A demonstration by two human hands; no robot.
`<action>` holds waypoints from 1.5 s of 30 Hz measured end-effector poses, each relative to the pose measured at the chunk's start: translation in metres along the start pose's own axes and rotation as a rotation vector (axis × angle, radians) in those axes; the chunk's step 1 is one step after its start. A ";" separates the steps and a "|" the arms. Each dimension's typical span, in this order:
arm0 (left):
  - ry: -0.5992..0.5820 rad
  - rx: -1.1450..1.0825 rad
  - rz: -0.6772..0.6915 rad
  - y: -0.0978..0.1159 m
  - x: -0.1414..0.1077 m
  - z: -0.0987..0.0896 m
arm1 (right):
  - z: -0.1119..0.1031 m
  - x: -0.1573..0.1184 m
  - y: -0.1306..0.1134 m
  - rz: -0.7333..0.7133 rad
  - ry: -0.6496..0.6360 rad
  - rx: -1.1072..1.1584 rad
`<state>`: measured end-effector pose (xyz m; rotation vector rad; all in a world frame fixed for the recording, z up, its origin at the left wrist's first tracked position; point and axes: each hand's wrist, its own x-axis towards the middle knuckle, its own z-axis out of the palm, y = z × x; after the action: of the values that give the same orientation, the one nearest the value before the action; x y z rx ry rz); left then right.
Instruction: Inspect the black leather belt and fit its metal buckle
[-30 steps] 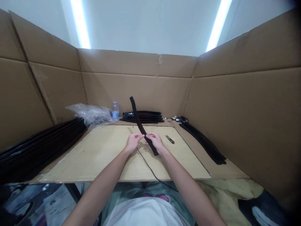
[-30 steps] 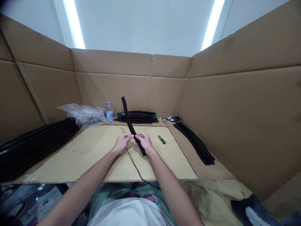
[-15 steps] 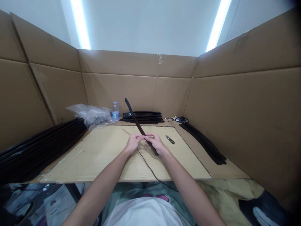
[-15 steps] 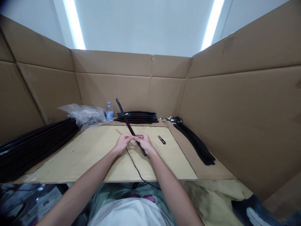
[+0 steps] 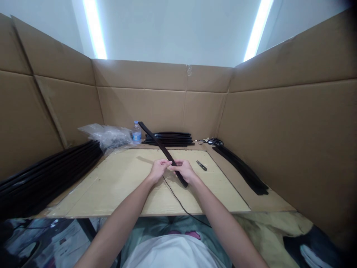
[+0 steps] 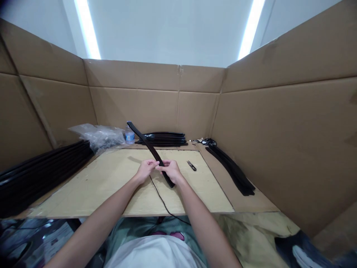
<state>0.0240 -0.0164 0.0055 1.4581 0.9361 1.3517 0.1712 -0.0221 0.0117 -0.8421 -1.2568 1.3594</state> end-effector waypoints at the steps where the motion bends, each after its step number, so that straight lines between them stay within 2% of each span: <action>1: -0.002 -0.004 0.002 0.000 0.000 0.000 | 0.000 0.000 0.000 -0.004 -0.011 -0.005; 8: 0.001 -0.029 0.013 -0.001 0.000 0.001 | 0.000 -0.003 -0.001 -0.035 -0.085 -0.008; 20: 0.103 -0.019 0.038 -0.005 0.004 -0.004 | 0.004 -0.002 -0.004 -0.076 -0.087 0.056; 30: 0.047 -0.039 0.022 0.005 0.001 -0.002 | 0.000 0.000 -0.003 -0.071 -0.105 0.005; 45: -0.020 -0.061 -0.005 -0.002 0.002 -0.004 | 0.004 -0.004 -0.003 -0.099 -0.105 -0.054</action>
<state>0.0207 -0.0132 0.0046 1.4201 0.8777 1.3487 0.1687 -0.0278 0.0148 -0.7431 -1.4041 1.3094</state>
